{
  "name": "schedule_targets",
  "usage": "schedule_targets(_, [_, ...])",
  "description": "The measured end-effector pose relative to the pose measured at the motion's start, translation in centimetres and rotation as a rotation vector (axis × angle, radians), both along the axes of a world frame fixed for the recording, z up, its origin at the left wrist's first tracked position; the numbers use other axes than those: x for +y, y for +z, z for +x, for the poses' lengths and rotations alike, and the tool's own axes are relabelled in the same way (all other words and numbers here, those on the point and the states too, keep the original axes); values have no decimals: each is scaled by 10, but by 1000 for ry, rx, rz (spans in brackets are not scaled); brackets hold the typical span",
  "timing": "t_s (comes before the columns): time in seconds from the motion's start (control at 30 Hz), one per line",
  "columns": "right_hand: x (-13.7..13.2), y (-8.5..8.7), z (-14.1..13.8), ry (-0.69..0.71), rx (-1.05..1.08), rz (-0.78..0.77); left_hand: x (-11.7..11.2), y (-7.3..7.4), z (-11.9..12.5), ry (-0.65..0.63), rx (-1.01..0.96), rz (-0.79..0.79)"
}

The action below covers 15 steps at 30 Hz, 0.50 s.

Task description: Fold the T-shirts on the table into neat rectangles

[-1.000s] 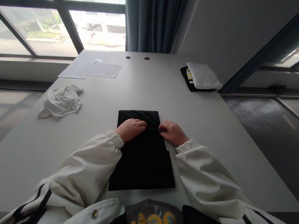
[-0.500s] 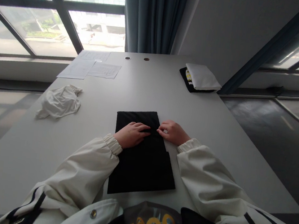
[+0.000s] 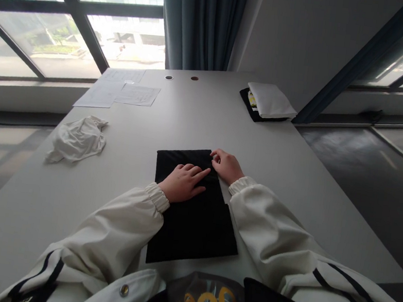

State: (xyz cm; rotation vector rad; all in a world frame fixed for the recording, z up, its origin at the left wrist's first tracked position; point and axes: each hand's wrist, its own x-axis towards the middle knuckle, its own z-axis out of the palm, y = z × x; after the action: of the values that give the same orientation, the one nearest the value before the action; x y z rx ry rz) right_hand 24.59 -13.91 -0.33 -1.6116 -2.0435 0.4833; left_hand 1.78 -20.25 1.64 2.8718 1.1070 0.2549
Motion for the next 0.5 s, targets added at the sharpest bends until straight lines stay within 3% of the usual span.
schedule_targets(0.07, [6, 1, 1, -9, 8, 16, -2, 0, 13, 49, 24, 24])
schedule_targets(0.17, [14, 1, 1, -9, 10, 47, -4, -1, 23, 25, 43, 37])
schedule_targets(0.5, [36, -6, 1, 28, 173, -1, -5, -5, 20, -34, 35, 29])
